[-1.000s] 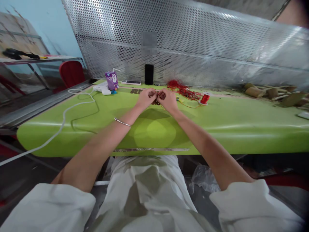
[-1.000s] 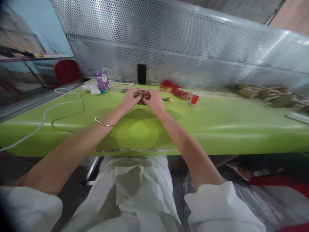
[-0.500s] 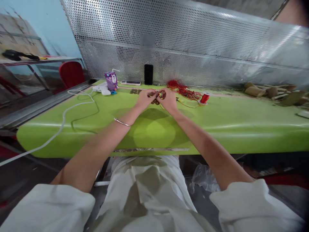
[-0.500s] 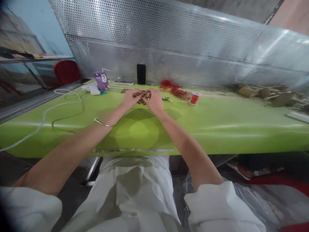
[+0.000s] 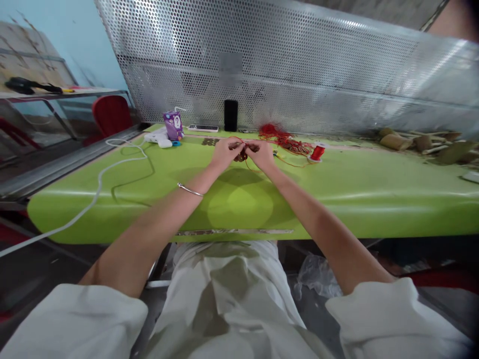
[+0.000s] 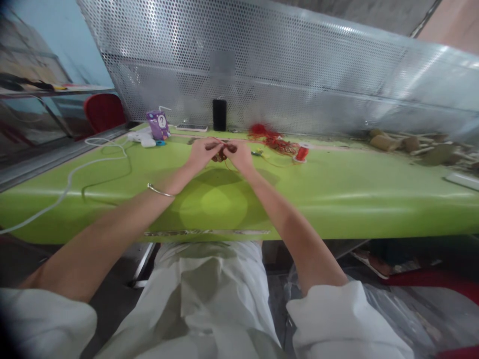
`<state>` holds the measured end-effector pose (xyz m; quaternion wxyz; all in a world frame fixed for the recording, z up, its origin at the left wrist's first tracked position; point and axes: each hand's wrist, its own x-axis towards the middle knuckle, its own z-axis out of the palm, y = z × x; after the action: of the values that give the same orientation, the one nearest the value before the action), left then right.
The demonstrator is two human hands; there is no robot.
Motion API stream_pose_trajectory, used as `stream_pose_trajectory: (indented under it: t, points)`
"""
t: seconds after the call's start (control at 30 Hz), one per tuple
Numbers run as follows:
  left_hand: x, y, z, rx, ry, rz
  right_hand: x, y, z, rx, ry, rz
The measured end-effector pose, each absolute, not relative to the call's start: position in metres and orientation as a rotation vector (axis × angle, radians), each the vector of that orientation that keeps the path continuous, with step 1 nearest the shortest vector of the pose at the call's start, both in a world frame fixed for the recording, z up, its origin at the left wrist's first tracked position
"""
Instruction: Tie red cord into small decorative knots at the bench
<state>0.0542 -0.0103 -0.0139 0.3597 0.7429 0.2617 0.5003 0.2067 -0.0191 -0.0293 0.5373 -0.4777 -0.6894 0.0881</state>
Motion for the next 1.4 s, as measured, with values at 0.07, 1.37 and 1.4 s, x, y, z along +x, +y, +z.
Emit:
stream_pose_trajectory:
  t: [0.07,1.37,1.4]
  points:
    - [0.054,-0.011,-0.014,1.92,0.671,1.304,0.208,-0.016,-0.031,-1.123,-1.634,0.228]
    - [0.057,0.015,-0.019,1.163,0.854,1.459,0.245,-0.003,-0.025,-0.879,-0.966,0.865]
    - [0.057,0.015,-0.019,1.157,0.851,1.457,0.245,-0.003,-0.024,-0.876,-0.934,0.871]
